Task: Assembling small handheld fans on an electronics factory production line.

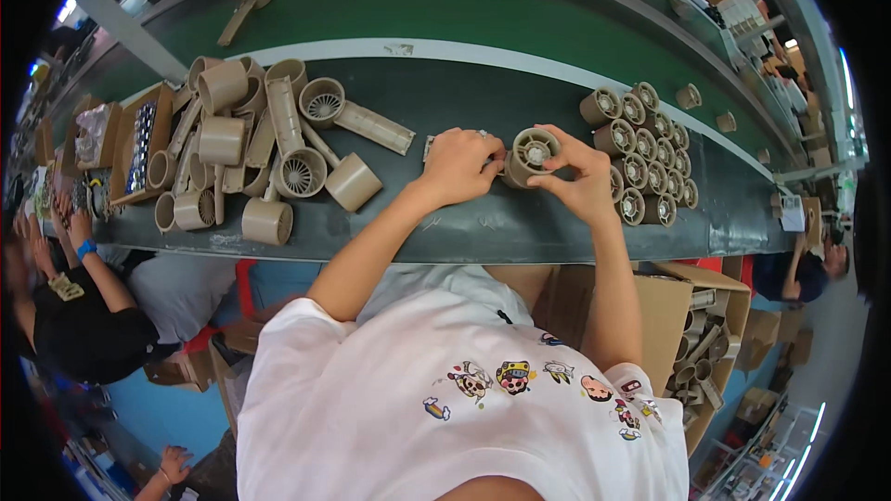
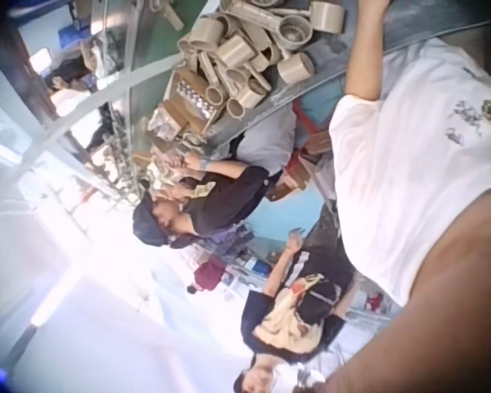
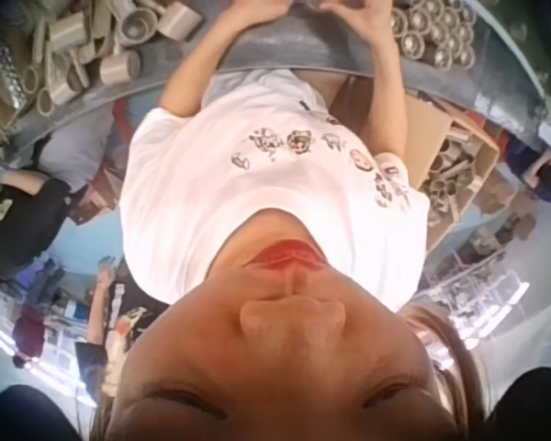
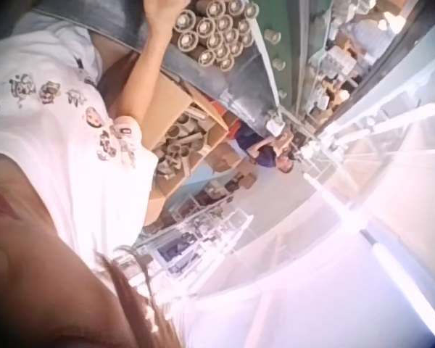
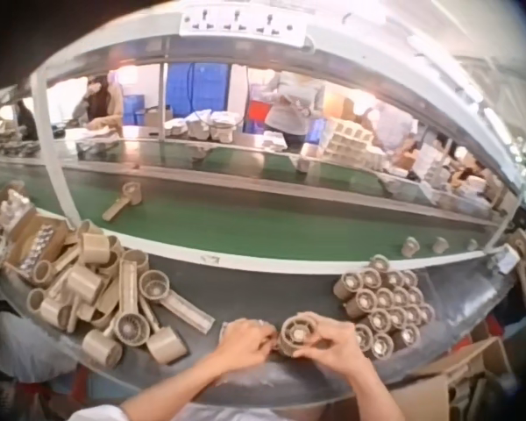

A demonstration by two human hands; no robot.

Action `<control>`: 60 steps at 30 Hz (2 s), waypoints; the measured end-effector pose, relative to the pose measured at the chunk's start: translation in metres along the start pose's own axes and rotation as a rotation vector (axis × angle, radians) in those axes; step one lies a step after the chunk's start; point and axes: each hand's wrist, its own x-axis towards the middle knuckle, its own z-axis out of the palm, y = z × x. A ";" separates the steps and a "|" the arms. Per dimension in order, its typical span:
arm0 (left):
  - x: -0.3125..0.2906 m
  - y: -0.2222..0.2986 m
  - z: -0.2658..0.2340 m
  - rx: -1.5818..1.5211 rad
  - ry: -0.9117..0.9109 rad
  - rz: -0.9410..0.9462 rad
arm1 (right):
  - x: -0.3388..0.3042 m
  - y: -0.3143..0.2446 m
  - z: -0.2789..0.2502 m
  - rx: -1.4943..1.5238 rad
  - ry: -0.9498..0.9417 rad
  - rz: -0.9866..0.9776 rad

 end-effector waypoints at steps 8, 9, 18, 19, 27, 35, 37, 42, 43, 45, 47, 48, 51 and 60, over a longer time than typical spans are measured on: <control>0.002 0.008 0.013 0.220 0.007 -0.088 | -0.003 -0.013 -0.021 -0.396 -0.115 -0.070; -0.006 0.012 0.009 0.196 0.039 -0.059 | -0.013 -0.019 -0.021 -0.395 -0.013 -0.076; -0.017 0.037 0.005 0.138 0.033 -0.069 | -0.149 -0.110 -0.080 -0.372 1.269 0.402; -0.018 0.036 0.004 0.135 0.033 -0.068 | -0.167 -0.110 -0.083 -0.563 1.334 0.519; -0.021 0.036 -0.003 0.114 0.012 -0.107 | -0.229 -0.113 -0.069 -1.335 1.087 0.985; -0.023 0.033 -0.005 0.113 -0.014 -0.137 | -0.237 -0.097 -0.068 -1.558 1.256 0.584; -0.023 0.029 -0.004 0.102 0.006 -0.128 | -0.235 -0.098 -0.066 -1.624 1.241 0.608; -0.022 0.029 -0.005 0.063 0.008 -0.127 | -0.230 -0.096 -0.071 -1.635 1.125 0.706; -0.021 0.031 -0.005 0.063 0.016 -0.136 | -0.222 -0.102 -0.073 -1.824 1.069 0.641; -0.022 0.032 -0.006 0.066 0.029 -0.131 | -0.227 -0.093 -0.067 -1.712 0.974 0.764; -0.021 0.031 -0.006 0.064 0.022 -0.144 | -0.236 -0.081 -0.062 -1.548 0.902 0.912; -0.021 0.031 -0.004 0.064 0.013 -0.154 | -0.236 -0.080 -0.064 -1.550 0.895 0.911; -0.021 0.030 -0.007 0.057 0.019 -0.143 | -0.237 -0.078 -0.068 -1.547 0.887 0.871; -0.021 0.029 -0.005 0.056 0.010 -0.158 | -0.248 -0.066 -0.076 -1.592 0.977 0.709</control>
